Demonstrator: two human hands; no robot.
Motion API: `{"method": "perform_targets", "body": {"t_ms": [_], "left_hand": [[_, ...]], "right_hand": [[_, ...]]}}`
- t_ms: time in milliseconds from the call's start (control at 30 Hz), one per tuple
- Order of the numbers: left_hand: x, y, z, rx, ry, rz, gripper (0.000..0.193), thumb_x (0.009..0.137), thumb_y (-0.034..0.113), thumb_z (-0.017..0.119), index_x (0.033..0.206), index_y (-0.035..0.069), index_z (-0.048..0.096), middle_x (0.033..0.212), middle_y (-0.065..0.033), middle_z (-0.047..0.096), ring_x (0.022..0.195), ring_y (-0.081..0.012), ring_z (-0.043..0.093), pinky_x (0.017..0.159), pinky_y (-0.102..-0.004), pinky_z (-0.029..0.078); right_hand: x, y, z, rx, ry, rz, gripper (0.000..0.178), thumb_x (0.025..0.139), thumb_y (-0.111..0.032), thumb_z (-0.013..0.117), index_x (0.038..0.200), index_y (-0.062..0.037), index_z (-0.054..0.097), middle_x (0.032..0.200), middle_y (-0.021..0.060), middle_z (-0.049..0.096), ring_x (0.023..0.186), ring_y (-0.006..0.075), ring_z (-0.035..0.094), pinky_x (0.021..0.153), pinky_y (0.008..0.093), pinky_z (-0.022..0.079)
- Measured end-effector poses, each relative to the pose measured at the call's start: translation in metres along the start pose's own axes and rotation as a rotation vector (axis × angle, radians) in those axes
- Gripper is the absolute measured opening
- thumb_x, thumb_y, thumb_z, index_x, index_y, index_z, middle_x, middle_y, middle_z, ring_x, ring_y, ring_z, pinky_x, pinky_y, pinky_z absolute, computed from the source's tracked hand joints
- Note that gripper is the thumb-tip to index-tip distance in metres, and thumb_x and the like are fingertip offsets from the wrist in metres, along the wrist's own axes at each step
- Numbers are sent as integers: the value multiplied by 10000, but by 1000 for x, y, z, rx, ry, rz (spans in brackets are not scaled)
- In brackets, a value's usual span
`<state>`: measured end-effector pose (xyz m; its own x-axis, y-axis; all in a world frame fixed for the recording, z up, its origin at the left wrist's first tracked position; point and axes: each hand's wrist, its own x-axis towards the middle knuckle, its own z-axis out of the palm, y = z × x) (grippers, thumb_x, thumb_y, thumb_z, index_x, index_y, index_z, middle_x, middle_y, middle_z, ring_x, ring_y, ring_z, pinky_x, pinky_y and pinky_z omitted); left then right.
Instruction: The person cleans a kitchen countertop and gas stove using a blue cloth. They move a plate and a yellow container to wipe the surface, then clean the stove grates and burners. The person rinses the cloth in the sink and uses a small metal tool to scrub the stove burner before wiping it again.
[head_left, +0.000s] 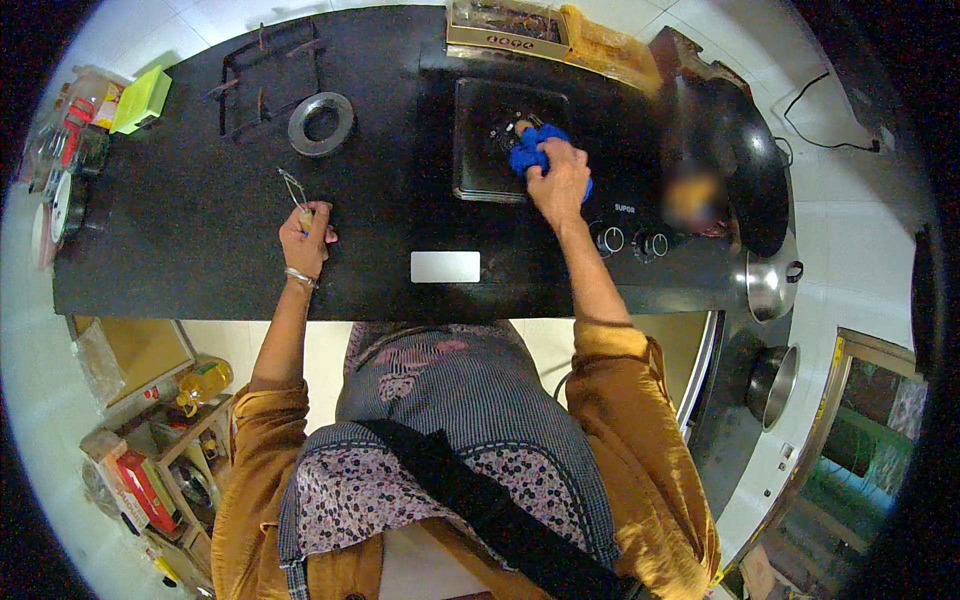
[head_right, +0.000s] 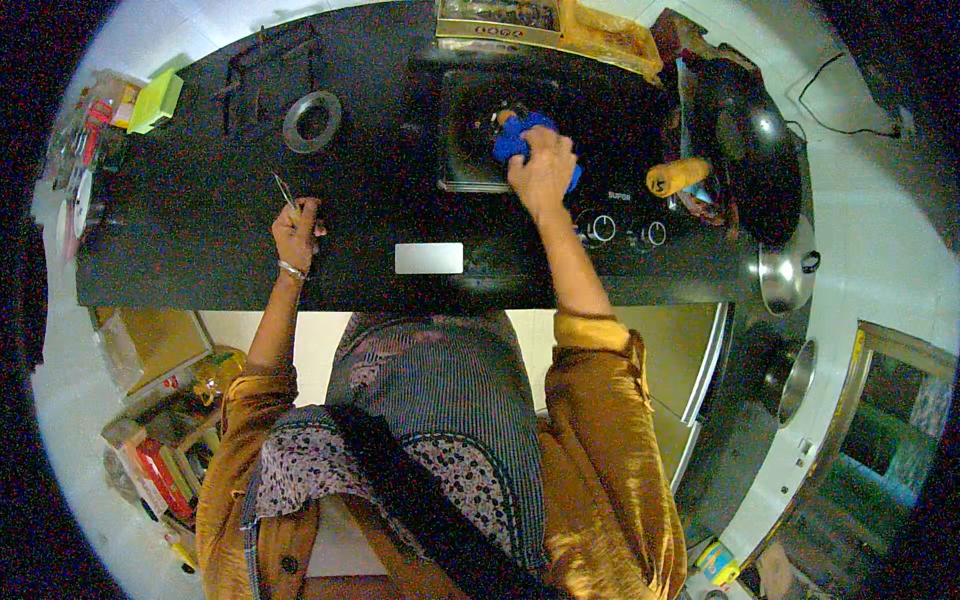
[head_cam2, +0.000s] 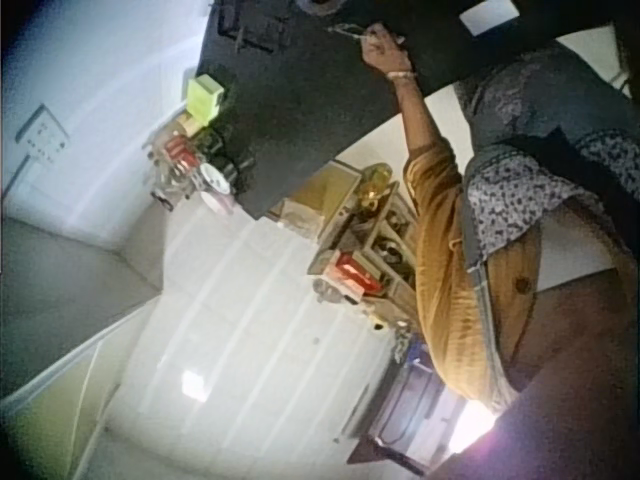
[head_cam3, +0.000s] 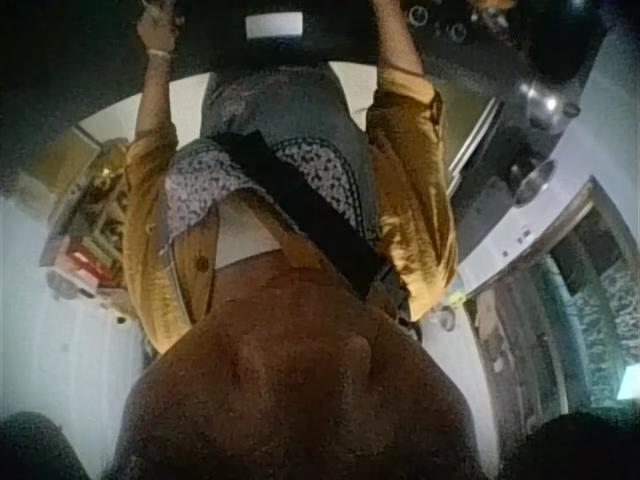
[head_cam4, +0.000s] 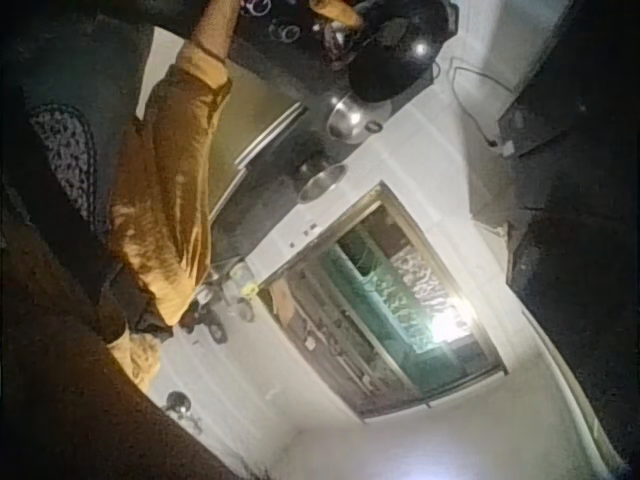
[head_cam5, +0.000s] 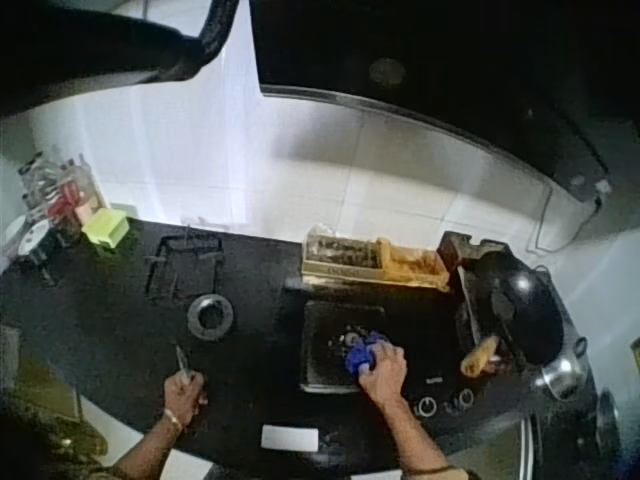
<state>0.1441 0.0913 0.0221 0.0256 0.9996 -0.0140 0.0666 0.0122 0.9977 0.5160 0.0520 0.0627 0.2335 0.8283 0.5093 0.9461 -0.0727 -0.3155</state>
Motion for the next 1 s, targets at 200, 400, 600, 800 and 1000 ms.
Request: {"method": "perform_targets", "body": {"t_ms": [200, 400, 600, 800, 1000], "left_hand": [[2, -7, -4, 5, 29, -3, 201, 871, 231, 593, 858, 32, 619, 536, -6, 544, 402, -51, 467, 348, -184, 312], [0, 2, 1, 7, 20, 4, 208, 873, 234, 593, 858, 28, 617, 538, -6, 544, 402, -50, 463, 345, -185, 309], [1, 0, 2, -28, 16, -43, 209, 871, 228, 595, 859, 20, 614, 550, -1, 542, 437, -59, 487, 378, -191, 344], [-7, 5, -5, 36, 35, -70, 193, 876, 211, 588, 856, 20, 614, 557, 1, 541, 466, -63, 502, 426, -199, 383], [-1, 7, 5, -23, 20, -52, 186, 871, 194, 595, 848, 10, 614, 558, -1, 539, 469, -63, 501, 448, -202, 404]], "right_hand": [[-26, -78, 2, 366, -182, -79, 257, 591, -9, 630, 834, -92, 634, 982, 87, 620, 955, 299, 527, 848, 382, 424], [-2, -33, -9, 2, 24, 69, 288, 622, -152, 658, 900, -89, 613, 1013, 92, 593, 964, 320, 490, 782, 444, 402], [-26, -72, 1, 198, -169, -83, 263, 601, -107, 667, 858, -116, 611, 925, 58, 577, 878, 280, 506, 736, 405, 428], [16, -32, -32, 220, 159, 177, 208, 643, -146, 622, 843, -90, 618, 907, 111, 597, 882, 296, 530, 756, 396, 445], [47, 29, 7, -193, -188, 76, 422, 731, -219, 642, 1142, -163, 564, 1175, 89, 521, 1018, 362, 477, 816, 449, 452]]}}
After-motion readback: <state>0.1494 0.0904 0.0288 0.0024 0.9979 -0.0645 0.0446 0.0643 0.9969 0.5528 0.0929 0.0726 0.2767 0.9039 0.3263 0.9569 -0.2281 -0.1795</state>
